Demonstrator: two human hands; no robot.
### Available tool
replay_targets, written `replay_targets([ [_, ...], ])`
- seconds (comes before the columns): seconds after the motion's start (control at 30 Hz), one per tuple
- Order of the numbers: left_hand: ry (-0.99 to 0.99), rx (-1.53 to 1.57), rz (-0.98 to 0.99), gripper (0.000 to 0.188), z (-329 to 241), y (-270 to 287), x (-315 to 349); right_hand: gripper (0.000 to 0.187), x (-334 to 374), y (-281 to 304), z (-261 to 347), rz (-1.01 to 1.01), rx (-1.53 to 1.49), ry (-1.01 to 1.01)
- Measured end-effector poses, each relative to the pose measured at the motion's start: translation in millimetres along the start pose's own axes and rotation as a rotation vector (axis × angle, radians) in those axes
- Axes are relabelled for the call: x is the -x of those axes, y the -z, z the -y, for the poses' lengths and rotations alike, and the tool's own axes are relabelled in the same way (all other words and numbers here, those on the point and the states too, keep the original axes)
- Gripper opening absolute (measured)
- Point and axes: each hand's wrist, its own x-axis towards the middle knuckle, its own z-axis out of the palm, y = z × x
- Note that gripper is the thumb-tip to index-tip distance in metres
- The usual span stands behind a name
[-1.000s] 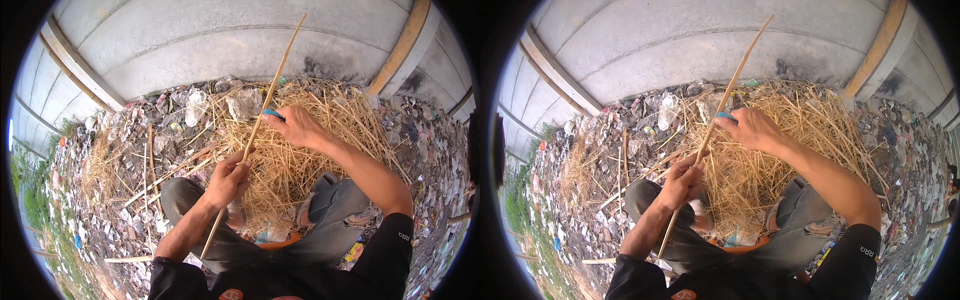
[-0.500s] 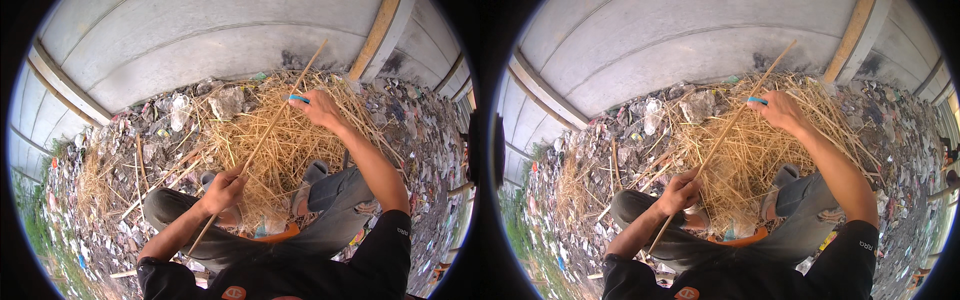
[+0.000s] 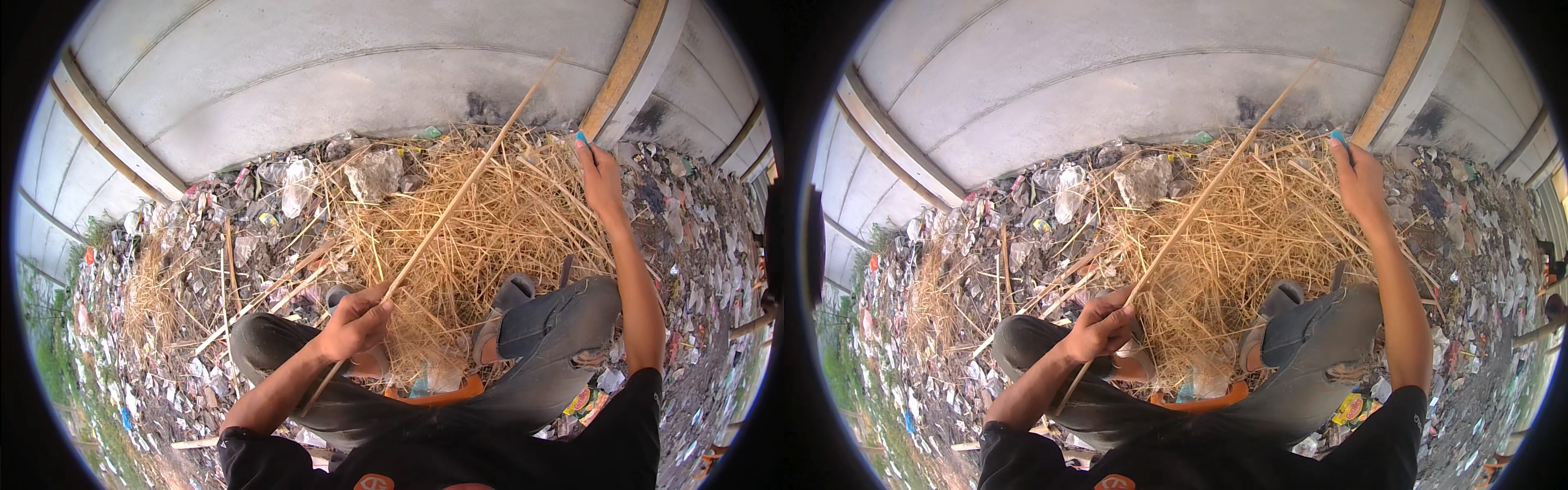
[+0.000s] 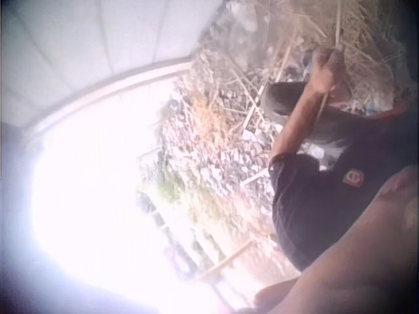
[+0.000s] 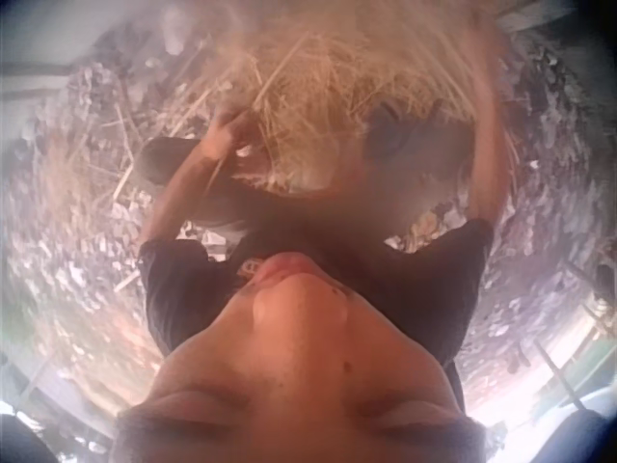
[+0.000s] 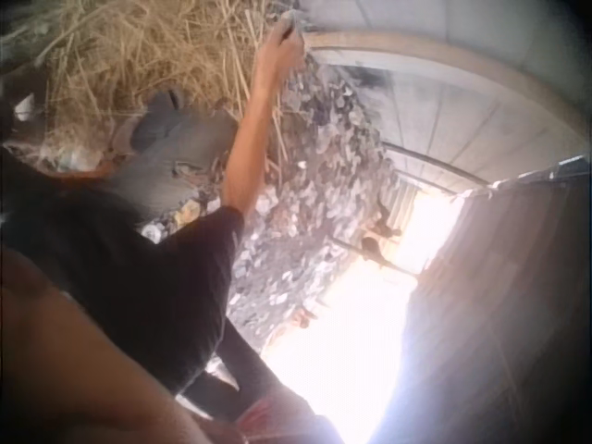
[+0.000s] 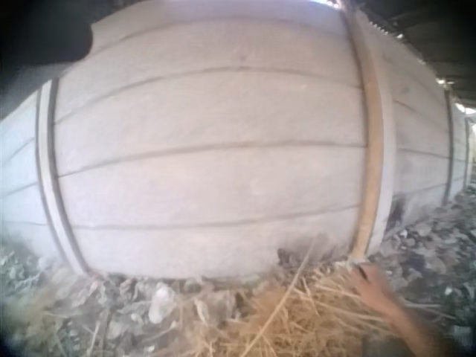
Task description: The person sits on a pile of straw and debris while using a knife to peel the outer layer off a long bamboo stick. They hold the stick with one hand and scrape the blade along its length to remove the skin, occasionally adjusting their grip.
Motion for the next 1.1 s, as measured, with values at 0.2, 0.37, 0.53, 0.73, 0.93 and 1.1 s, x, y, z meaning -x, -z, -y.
replay_targets([
  [0.2,-0.102,0.098,-0.145,0.047,-8.9,-7.9,-30.3,0.062,46.1,-34.3,127.9,0.573,-0.057,0.303],
  [0.37,-0.153,0.018,-0.166,0.047,-22.2,-29.6,-50.2,0.056,94.5,-68.8,144.9,0.720,-0.118,0.409],
  [0.53,-0.197,0.060,-0.176,0.037,-24.1,-41.7,-47.4,0.059,93.8,-69.6,142.8,0.673,-0.119,0.499],
  [0.73,-0.228,-0.118,-0.151,0.032,-5.8,-29.4,-43.8,0.061,103.5,-70.0,148.0,0.674,-0.065,0.521],
  [0.93,-0.078,-0.094,-0.100,0.053,-3.3,-29.4,-18.7,0.068,-1.0,-76.8,78.0,0.411,0.003,0.126],
  [1.1,-0.084,-0.141,-0.062,0.054,14.2,-21.5,-11.0,0.066,11.3,-62.8,47.3,0.273,0.023,0.094],
])
